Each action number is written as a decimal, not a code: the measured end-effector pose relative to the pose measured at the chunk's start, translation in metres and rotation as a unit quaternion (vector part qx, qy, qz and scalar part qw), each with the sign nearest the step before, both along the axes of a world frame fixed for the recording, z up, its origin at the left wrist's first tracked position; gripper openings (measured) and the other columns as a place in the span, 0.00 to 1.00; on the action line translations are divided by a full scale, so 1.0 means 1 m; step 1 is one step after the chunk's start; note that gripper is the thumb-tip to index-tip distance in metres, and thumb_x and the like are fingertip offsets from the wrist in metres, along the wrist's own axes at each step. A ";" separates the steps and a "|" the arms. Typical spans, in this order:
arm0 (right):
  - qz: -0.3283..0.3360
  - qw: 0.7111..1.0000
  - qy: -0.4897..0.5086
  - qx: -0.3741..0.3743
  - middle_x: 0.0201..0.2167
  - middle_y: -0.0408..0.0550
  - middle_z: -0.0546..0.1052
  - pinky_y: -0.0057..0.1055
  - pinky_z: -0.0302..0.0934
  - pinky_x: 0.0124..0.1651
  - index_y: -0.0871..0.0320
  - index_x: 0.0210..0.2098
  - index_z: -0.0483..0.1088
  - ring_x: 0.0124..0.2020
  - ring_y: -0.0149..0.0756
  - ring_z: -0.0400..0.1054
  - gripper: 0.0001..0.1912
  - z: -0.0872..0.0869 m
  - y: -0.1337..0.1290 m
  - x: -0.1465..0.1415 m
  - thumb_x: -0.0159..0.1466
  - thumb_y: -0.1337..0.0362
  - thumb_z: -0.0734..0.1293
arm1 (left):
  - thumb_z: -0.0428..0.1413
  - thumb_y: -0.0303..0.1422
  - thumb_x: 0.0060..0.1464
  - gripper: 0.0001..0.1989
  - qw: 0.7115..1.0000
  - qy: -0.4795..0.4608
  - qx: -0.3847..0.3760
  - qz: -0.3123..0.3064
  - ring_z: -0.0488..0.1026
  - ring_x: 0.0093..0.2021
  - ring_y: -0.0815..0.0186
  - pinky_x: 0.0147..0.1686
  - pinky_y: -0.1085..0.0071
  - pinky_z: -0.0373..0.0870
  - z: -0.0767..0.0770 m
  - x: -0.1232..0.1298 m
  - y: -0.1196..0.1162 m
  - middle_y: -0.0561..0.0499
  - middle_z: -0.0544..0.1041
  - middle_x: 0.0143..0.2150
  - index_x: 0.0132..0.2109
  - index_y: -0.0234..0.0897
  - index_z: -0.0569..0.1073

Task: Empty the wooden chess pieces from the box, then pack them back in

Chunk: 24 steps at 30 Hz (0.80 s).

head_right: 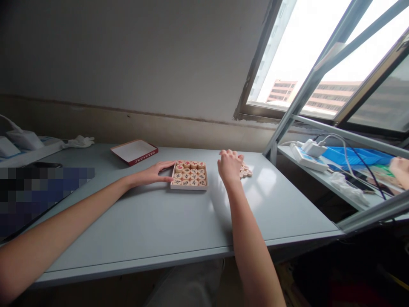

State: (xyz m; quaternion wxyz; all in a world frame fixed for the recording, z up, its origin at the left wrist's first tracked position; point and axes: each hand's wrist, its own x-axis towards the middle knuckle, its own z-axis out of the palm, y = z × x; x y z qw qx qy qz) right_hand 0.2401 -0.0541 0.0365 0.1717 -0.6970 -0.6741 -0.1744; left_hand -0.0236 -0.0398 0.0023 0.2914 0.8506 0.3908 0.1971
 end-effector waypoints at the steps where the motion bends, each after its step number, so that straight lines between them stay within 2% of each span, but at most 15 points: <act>1: -0.046 0.999 -0.008 -0.022 0.38 0.57 0.72 0.40 0.46 0.39 0.59 0.37 0.69 0.41 0.47 0.61 0.11 -0.002 0.002 0.012 0.56 0.68 0.60 | 0.51 0.51 0.45 0.40 1.000 0.003 -0.001 0.000 0.48 0.61 0.56 0.58 0.65 0.47 -0.001 0.000 0.001 0.47 0.51 0.62 0.61 0.38 0.51; 3: -0.109 0.991 -0.005 -0.077 0.38 0.58 0.71 0.41 0.46 0.38 0.59 0.37 0.70 0.41 0.49 0.60 0.11 -0.007 0.005 0.031 0.56 0.68 0.60 | 0.52 0.51 0.44 0.40 1.000 0.008 -0.001 -0.002 0.48 0.61 0.55 0.58 0.64 0.47 -0.004 -0.001 0.004 0.47 0.50 0.63 0.61 0.38 0.51; 6: -0.140 0.984 0.006 -0.106 0.38 0.58 0.71 0.42 0.47 0.38 0.57 0.37 0.71 0.41 0.47 0.61 0.12 -0.014 0.008 0.044 0.56 0.67 0.59 | 0.52 0.52 0.44 0.41 1.000 0.011 0.001 0.005 0.47 0.61 0.54 0.58 0.63 0.46 -0.006 -0.001 0.006 0.46 0.50 0.63 0.61 0.38 0.51; 10: -0.122 0.989 0.000 -0.087 0.39 0.57 0.71 0.42 0.48 0.39 0.58 0.34 0.72 0.43 0.48 0.60 0.11 -0.017 0.010 0.039 0.56 0.63 0.60 | 0.51 0.52 0.44 0.40 1.000 0.009 0.001 -0.002 0.47 0.61 0.54 0.58 0.63 0.46 -0.006 -0.001 0.005 0.47 0.50 0.63 0.61 0.39 0.50; 14: -0.094 0.989 0.026 -0.114 0.39 0.55 0.72 0.43 0.49 0.40 0.58 0.32 0.72 0.43 0.47 0.60 0.10 -0.013 0.009 0.031 0.54 0.61 0.61 | 0.51 0.52 0.44 0.41 1.000 0.015 0.001 0.004 0.46 0.61 0.55 0.58 0.63 0.46 -0.005 -0.001 0.004 0.46 0.50 0.63 0.61 0.38 0.50; 17: -0.031 0.989 0.075 -0.127 0.33 0.53 0.73 0.42 0.50 0.40 0.57 0.30 0.72 0.41 0.47 0.62 0.12 -0.006 0.007 0.025 0.53 0.56 0.63 | 0.51 0.52 0.43 0.41 1.000 0.014 0.002 0.008 0.47 0.61 0.54 0.58 0.63 0.46 -0.004 -0.002 0.004 0.46 0.50 0.63 0.61 0.38 0.51; 19: 0.056 0.984 0.132 -0.110 0.30 0.50 0.74 0.39 0.52 0.40 0.55 0.30 0.72 0.38 0.44 0.64 0.15 -0.001 0.004 0.017 0.52 0.52 0.62 | 0.51 0.52 0.43 0.41 1.000 0.012 -0.002 0.010 0.47 0.61 0.54 0.58 0.63 0.46 -0.003 -0.002 0.002 0.47 0.50 0.63 0.61 0.39 0.50; 21: 0.143 0.970 0.176 -0.084 0.31 0.48 0.74 0.35 0.53 0.40 0.54 0.31 0.72 0.37 0.41 0.64 0.17 0.004 0.000 0.004 0.53 0.49 0.62 | 0.51 0.52 0.44 0.40 1.000 0.010 -0.006 0.010 0.46 0.61 0.55 0.58 0.63 0.46 -0.001 -0.002 0.000 0.48 0.50 0.63 0.61 0.39 0.50; 24: 0.252 0.948 0.190 -0.046 0.35 0.45 0.73 0.32 0.54 0.40 0.53 0.32 0.71 0.39 0.37 0.64 0.16 0.007 -0.008 -0.023 0.52 0.49 0.62 | 0.51 0.52 0.45 0.39 1.000 0.008 -0.005 0.004 0.47 0.61 0.57 0.58 0.64 0.46 0.003 0.000 -0.004 0.48 0.51 0.62 0.61 0.40 0.51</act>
